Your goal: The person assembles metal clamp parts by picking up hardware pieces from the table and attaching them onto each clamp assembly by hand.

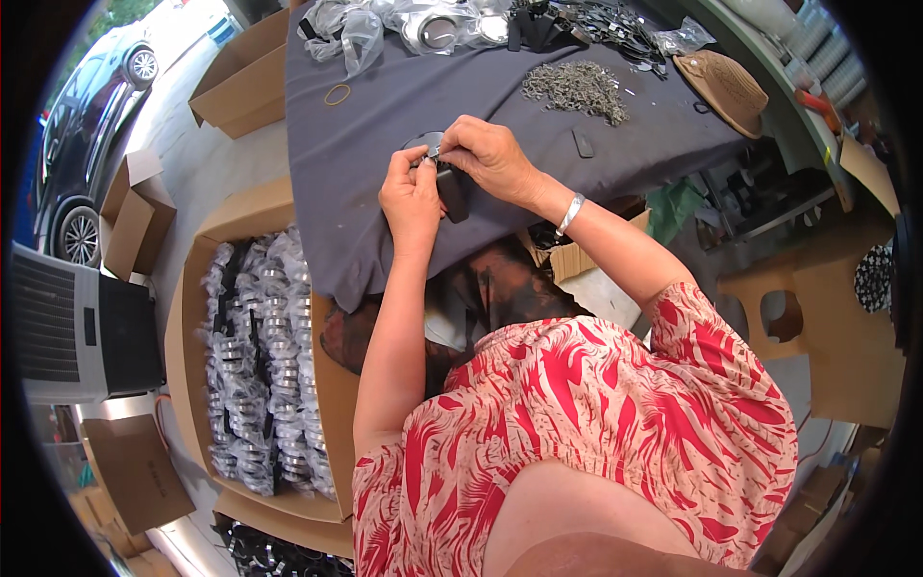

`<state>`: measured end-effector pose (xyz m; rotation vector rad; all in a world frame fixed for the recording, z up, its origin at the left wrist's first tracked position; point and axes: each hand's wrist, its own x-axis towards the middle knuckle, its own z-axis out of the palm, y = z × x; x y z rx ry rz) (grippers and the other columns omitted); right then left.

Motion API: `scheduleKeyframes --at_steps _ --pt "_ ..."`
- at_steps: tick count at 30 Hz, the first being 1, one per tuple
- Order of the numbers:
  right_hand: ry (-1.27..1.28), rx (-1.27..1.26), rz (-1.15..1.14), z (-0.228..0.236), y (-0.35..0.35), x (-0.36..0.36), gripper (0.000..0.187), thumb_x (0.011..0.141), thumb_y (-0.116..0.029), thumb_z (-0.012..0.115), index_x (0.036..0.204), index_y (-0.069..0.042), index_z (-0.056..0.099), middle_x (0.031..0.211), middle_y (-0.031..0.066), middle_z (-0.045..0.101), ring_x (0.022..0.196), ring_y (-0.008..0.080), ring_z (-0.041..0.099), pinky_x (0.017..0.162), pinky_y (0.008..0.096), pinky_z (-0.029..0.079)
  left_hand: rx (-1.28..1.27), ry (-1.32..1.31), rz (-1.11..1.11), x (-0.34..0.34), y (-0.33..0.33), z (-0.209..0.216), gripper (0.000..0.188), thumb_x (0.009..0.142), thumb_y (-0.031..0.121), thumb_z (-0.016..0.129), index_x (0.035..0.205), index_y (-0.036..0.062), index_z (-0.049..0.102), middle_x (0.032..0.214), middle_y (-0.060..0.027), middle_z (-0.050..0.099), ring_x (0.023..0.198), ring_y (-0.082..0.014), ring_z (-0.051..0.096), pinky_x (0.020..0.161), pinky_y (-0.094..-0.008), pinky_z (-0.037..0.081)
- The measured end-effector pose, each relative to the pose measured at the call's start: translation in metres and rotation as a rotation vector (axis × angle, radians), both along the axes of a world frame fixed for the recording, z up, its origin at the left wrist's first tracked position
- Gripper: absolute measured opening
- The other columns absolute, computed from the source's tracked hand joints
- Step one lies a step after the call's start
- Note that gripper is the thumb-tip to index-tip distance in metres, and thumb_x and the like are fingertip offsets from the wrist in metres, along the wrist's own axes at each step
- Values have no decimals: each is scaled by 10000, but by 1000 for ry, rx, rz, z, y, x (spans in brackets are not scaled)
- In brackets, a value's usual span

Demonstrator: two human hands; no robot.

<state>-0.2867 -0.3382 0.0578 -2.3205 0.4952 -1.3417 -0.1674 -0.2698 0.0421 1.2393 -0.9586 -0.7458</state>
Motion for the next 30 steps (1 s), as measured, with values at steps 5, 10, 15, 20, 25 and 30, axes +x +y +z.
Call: scheduleKeyframes --at_steps 5,10,15,20,25,30 --pt "61 -150 -34 3 -1 1 119 701 21 632 774 -24 550 736 77 543 625 248 574 533 305 460 -4 22 -10 2 0 0 118 836 38 494 932 21 558 562 -4 501 383 -52 435 334 -216 341" --pt "133 -248 -47 13 0 -5 90 692 -32 627 751 -48 561 710 78 535 612 254 569 518 318 464 -34 -59 -37 -1 0 3 136 816 48 535 945 17 566 544 0 499 398 -58 435 354 -217 335" --pt "76 -226 -12 6 -1 -1 84 714 -80 604 770 -58 546 705 99 520 646 289 558 545 360 460 41 -60 14 -2 5 3 118 830 79 555 934 24 572 528 -3 498 389 -50 414 351 -212 319" --pt "88 -113 -65 10 0 -18 110 727 -107 629 774 -55 545 719 102 529 669 294 567 572 355 461 0 -32 3 -4 3 1 110 847 55 502 942 17 541 511 8 450 356 -51 385 329 -196 306" --pt "71 -102 -479 23 -49 -95 94 755 -96 609 819 -39 572 770 117 577 721 288 579 643 350 472 13 -48 21 -6 -1 0 119 849 47 492 958 22 531 506 14 425 350 -51 372 326 -197 310" --pt "640 -80 -1069 24 -109 -215 56 697 -49 551 719 -36 602 737 185 594 702 345 592 619 418 484 22 -133 15 -16 -4 12 117 840 52 506 949 27 541 510 9 419 364 -57 367 334 -209 304"
